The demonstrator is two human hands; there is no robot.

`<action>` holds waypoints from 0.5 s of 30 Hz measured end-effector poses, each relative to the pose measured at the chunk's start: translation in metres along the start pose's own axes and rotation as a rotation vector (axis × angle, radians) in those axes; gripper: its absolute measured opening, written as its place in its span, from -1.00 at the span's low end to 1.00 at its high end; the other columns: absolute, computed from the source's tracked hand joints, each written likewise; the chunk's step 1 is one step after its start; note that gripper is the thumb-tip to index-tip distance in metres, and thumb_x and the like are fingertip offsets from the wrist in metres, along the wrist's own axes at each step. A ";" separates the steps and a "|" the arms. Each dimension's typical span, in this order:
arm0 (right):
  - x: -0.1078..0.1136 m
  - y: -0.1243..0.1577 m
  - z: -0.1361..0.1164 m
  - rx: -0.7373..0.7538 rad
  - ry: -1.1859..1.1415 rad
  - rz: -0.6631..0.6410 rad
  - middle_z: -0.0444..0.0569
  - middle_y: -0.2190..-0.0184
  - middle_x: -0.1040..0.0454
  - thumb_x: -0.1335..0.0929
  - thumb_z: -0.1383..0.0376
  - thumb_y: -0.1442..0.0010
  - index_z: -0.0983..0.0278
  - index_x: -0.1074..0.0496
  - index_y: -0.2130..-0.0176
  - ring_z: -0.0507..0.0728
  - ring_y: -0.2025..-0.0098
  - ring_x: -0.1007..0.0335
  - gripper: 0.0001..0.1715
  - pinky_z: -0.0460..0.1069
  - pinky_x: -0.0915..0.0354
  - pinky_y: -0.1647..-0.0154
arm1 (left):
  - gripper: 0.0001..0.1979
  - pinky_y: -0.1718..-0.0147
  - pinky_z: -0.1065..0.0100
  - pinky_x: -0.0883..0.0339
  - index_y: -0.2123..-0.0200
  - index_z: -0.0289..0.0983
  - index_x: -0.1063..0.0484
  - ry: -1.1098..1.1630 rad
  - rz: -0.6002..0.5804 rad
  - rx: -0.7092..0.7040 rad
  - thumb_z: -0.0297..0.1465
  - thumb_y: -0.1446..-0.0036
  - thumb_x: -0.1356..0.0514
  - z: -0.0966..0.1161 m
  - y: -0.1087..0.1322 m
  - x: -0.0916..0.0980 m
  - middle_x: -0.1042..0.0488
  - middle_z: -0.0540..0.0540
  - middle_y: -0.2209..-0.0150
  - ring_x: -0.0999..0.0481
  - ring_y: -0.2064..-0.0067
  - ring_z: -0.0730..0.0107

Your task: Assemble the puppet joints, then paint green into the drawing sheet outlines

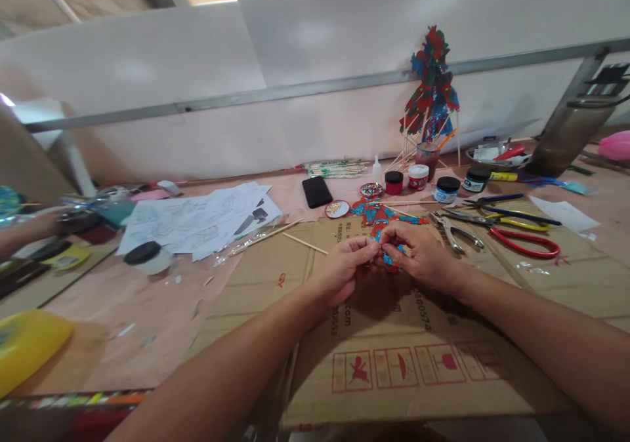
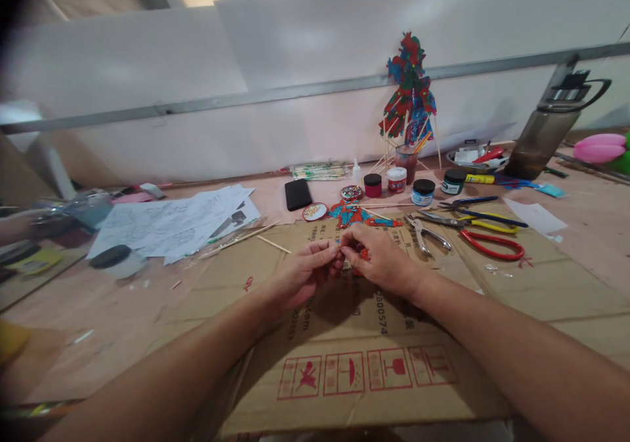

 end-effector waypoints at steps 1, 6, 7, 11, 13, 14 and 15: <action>0.000 0.001 0.000 0.000 -0.006 0.001 -0.08 0.34 -0.49 -0.31 0.32 -0.23 0.22 -0.41 0.28 0.06 0.32 -0.36 -0.93 -0.03 -0.29 0.27 | -0.58 0.48 0.50 -0.17 0.50 -0.33 -0.45 0.024 0.001 0.014 -0.19 0.28 -0.52 -0.001 0.000 0.000 -0.39 0.01 0.52 -0.30 0.49 0.57; -0.001 0.003 0.004 -0.069 -0.048 0.005 -0.06 0.28 -0.53 -0.33 0.29 -0.25 0.21 -0.46 0.21 0.08 0.26 -0.41 -0.89 -0.01 -0.31 0.22 | -0.54 0.50 0.50 -0.13 0.49 -0.32 -0.43 -0.032 0.053 -0.055 -0.11 0.26 -0.50 0.003 -0.002 0.005 -0.36 0.03 0.54 -0.26 0.50 0.58; -0.002 0.003 0.006 -0.085 -0.063 0.000 -0.06 0.29 -0.53 -0.33 0.29 -0.25 0.21 -0.47 0.21 0.08 0.26 -0.42 -0.89 -0.01 -0.31 0.22 | -0.53 0.51 0.50 -0.12 0.50 -0.32 -0.41 -0.056 0.061 -0.072 -0.09 0.26 -0.49 0.004 -0.003 0.006 -0.36 0.04 0.54 -0.26 0.51 0.58; -0.001 0.003 0.009 -0.087 -0.076 0.017 -0.10 0.36 -0.52 -0.35 0.28 -0.24 0.22 -0.48 0.27 0.05 0.33 -0.40 -0.91 -0.04 -0.30 0.27 | -0.51 0.54 0.50 -0.06 0.52 -0.30 -0.38 -0.129 0.065 -0.088 -0.04 0.25 -0.47 0.005 -0.005 0.008 -0.34 0.06 0.57 -0.23 0.53 0.59; -0.001 0.003 0.007 -0.061 -0.072 0.018 -0.11 0.39 -0.51 -0.36 0.27 -0.24 0.22 -0.47 0.31 0.04 0.34 -0.39 -0.91 -0.05 -0.29 0.27 | -0.51 0.56 0.49 -0.03 0.53 -0.31 -0.38 -0.171 0.050 -0.075 -0.03 0.24 -0.46 0.005 -0.005 0.007 -0.33 0.06 0.58 -0.22 0.54 0.60; 0.000 0.003 0.007 -0.047 -0.068 0.015 -0.11 0.40 -0.50 -0.36 0.27 -0.23 0.22 -0.47 0.33 0.04 0.34 -0.39 -0.90 -0.05 -0.29 0.27 | -0.50 0.57 0.49 -0.02 0.53 -0.31 -0.38 -0.191 0.040 -0.067 -0.03 0.23 -0.45 0.005 -0.004 0.006 -0.33 0.06 0.58 -0.22 0.55 0.60; 0.000 0.003 0.006 -0.036 -0.064 0.009 -0.11 0.40 -0.50 -0.36 0.27 -0.23 0.22 -0.46 0.34 0.04 0.34 -0.38 -0.90 -0.04 -0.29 0.26 | -0.50 0.57 0.48 -0.01 0.54 -0.31 -0.38 -0.204 0.034 -0.061 -0.02 0.23 -0.45 0.004 -0.004 0.006 -0.33 0.06 0.58 -0.21 0.55 0.59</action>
Point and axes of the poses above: each hand's wrist, its own y-axis away from the middle knuckle, its own x-axis out of the back of the hand, z = x × y, the point moved 8 cm from there along -y, towards the middle knuckle
